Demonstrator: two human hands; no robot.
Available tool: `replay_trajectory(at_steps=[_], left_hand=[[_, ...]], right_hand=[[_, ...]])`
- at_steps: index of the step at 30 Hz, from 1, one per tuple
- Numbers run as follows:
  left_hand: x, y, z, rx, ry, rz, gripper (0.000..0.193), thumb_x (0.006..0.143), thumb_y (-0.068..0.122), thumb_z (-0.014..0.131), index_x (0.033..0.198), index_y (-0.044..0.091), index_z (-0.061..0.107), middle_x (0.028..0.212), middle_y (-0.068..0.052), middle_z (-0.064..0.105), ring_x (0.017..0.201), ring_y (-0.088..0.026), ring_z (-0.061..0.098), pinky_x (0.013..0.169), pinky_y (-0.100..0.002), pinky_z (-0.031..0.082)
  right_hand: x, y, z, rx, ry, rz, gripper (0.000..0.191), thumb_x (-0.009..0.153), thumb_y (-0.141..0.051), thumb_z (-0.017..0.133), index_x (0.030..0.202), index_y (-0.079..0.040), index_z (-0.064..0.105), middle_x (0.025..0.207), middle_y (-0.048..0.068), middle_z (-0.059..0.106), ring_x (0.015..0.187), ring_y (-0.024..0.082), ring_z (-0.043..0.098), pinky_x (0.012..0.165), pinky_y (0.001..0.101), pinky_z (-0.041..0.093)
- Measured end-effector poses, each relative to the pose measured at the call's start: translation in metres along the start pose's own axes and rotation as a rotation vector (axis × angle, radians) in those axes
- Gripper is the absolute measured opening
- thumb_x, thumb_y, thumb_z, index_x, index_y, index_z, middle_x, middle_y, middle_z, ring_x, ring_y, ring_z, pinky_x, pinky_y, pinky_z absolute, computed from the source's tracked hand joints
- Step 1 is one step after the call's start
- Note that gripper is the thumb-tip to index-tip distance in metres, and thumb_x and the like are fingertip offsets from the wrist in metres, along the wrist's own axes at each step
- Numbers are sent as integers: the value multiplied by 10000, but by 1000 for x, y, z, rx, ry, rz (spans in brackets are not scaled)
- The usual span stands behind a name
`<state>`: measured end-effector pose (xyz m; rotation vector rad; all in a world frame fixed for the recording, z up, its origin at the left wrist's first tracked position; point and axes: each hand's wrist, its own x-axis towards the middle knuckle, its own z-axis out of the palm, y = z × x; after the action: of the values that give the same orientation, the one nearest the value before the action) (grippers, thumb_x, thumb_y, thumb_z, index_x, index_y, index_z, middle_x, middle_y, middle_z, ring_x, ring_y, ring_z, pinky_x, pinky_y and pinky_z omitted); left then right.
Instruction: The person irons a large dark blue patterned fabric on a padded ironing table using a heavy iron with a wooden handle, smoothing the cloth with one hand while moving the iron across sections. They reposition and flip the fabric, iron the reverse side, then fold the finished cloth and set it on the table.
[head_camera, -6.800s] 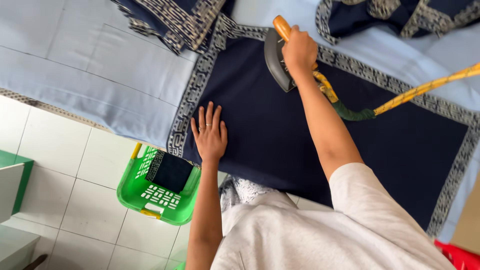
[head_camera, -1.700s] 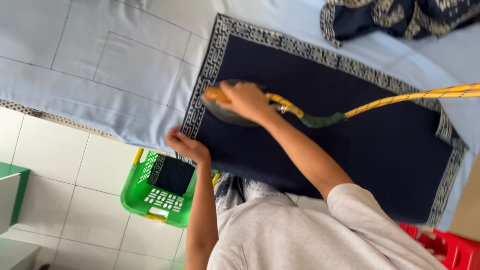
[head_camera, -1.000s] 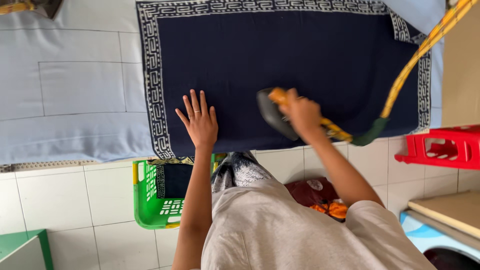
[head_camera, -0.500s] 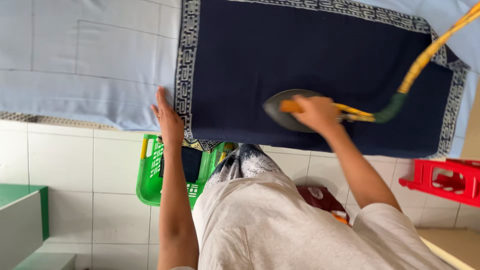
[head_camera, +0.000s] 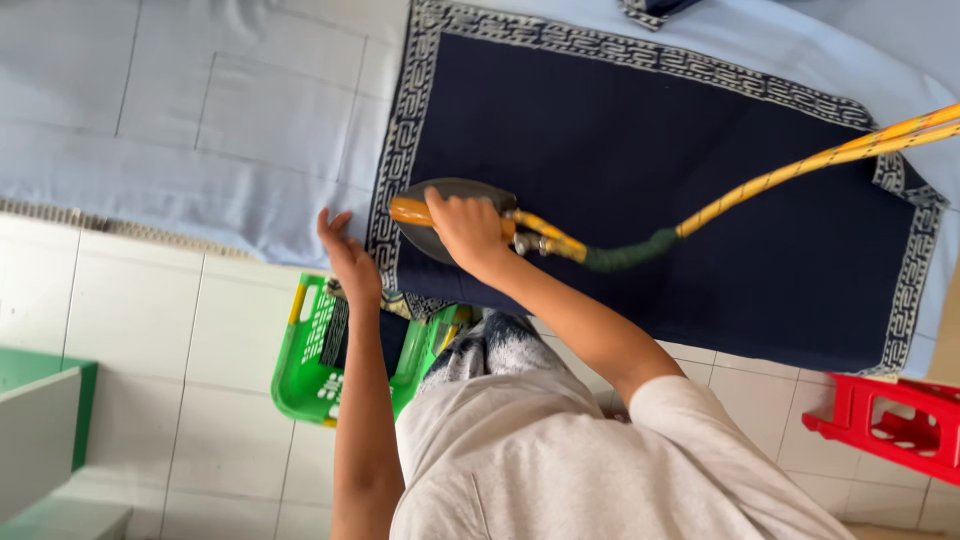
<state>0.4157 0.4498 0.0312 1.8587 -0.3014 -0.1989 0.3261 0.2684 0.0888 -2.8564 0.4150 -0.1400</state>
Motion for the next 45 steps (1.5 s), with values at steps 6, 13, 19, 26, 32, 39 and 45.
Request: replay_trajectory(at_steps=[6,13,19,26,32,39,45], left_hand=[[-8,34,65,658,91,101,720,770,-68,518,1478,6,407,1520,-327,365,1426,-487,340,1194,-569,244],[-70,54,177,782,-533,747,589,1129,336,438,1644,74,324,1734,-83,222,1605,-265,145,1296,-556,99],[-81,37,179,841,-627,689,600,1127,421,332,1655,139,282,1731,-76,183,1597,-270,129,1284,-562,71],[-81,35,177,823,-656,677,604,1116,427,334,1648,143,288,1723,-72,195,1590,-276,149,1277,-558,65],[-82,36,175,790,-643,639,586,1109,398,372,1634,139,345,1719,-59,217,1595,-268,155,1284,-551,58],[-124,50,234,810,-510,498,581,1074,322,413,1603,87,369,1726,-140,165,1603,-340,67,1248,-631,7],[-175,74,314,826,-739,648,610,1096,367,370,1639,96,310,1735,-93,147,1598,-339,43,1236,-650,-27]], right_hand=[[-77,60,-32,-38,-118,308,504,835,-258,786,1238,-25,593,656,133,705,564,321,709,485,468,538],[-196,158,-81,-242,-35,760,403,869,-273,787,1174,-73,615,764,170,730,687,378,728,599,508,575],[-304,225,-117,-334,32,1004,305,918,-278,753,1117,-71,651,794,202,722,751,414,720,668,525,576],[-364,230,-115,-158,78,971,355,843,-256,763,1176,-133,738,800,166,740,740,381,713,681,491,571],[-389,214,-83,-231,8,908,504,784,-216,770,1274,-110,722,756,160,728,674,332,723,671,459,585],[-416,246,-76,-334,60,1037,434,810,-176,772,1230,-102,688,734,129,717,631,327,709,598,453,566],[-438,296,-95,-340,101,1086,419,777,-168,774,1177,-104,670,743,127,718,619,327,711,576,452,564]])
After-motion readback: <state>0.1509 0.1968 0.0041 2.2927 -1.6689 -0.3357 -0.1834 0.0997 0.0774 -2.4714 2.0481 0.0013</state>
